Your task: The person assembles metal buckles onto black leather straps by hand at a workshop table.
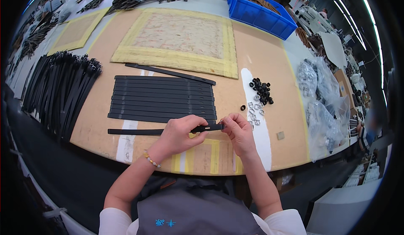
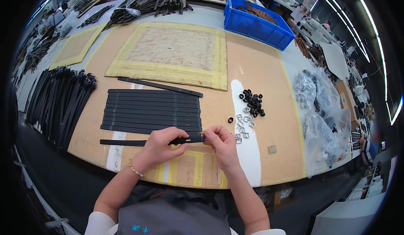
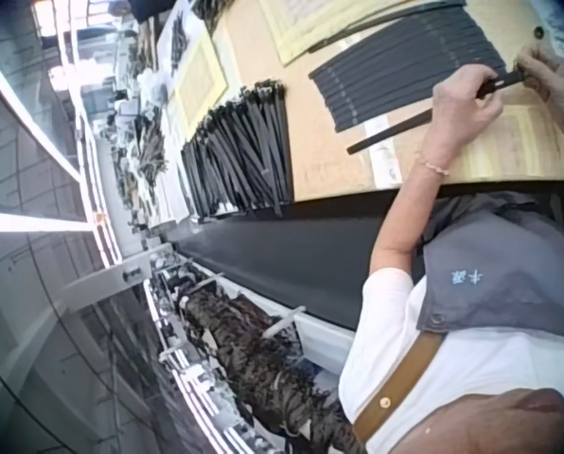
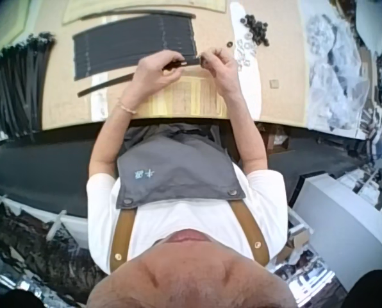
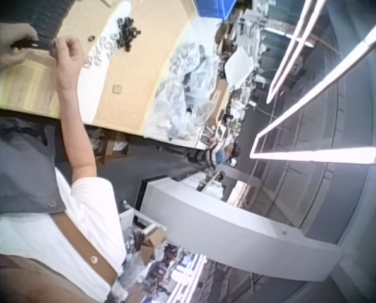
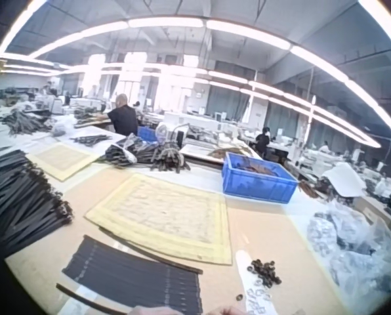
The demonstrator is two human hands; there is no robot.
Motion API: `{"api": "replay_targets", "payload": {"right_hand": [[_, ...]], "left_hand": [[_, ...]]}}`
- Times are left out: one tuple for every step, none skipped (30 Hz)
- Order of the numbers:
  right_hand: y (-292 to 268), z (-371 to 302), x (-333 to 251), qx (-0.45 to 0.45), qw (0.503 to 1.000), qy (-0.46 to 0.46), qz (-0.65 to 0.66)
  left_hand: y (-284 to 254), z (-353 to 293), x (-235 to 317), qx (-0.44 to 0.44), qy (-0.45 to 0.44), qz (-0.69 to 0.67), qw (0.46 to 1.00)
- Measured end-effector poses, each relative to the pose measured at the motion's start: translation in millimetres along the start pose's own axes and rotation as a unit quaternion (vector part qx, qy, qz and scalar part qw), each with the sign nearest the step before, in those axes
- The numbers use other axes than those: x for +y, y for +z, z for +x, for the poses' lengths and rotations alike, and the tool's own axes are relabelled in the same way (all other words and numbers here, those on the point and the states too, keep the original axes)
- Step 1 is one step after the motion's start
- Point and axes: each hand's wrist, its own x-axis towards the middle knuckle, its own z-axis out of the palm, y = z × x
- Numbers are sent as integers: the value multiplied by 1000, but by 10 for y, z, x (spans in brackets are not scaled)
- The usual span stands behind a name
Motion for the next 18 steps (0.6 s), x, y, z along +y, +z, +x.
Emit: {"api": "replay_targets", "payload": {"right_hand": [[39,-19,42,15,998,-1,53],[71,-28,79,39,998,-14,48],[120,-47,92,37,998,-14,47],[175,-78,85,65,997,-39,25],[223,-106,85,94,994,-64,3],[260,-131,100,92,994,-64,1],[292,-160,121,102,990,-91,-27],[315,-178,141,112,985,-118,-56],[327,-176,171,111,985,-118,-57],[339,-180,213,99,980,-152,-77],[354,-184,227,87,974,-186,-97],[368,-197,211,87,974,-186,-97],[408,-219,168,62,957,-210,-188],[445,-232,131,37,932,-233,-277],[463,-233,101,34,931,-235,-276],[437,-213,87,6,927,-229,-297],[408,-192,77,-22,921,-224,-318],[372,-166,84,-23,922,-220,-317]], "left_hand": [[13,-5,-11,24,20,5,999],[10,-9,-13,26,20,6,999],[5,-12,-15,29,24,30,999],[7,-13,-15,31,29,54,998],[7,-15,-2,33,29,54,998],[4,-16,21,31,16,69,997],[8,-15,34,29,4,83,996],[20,-7,29,31,4,83,996],[35,3,15,32,12,83,996],[43,-3,5,31,19,83,996],[44,-6,-6,32,19,82,996],[42,-6,-16,18,21,65,997],[36,-20,-26,6,23,50,998],[29,-36,-38,8,23,51,998],[19,-52,-49,10,30,37,999],[32,-53,-75,8,32,19,999],[36,-53,-94,6,29,18,999],[34,-50,-111,-5,20,13,1000]]}}
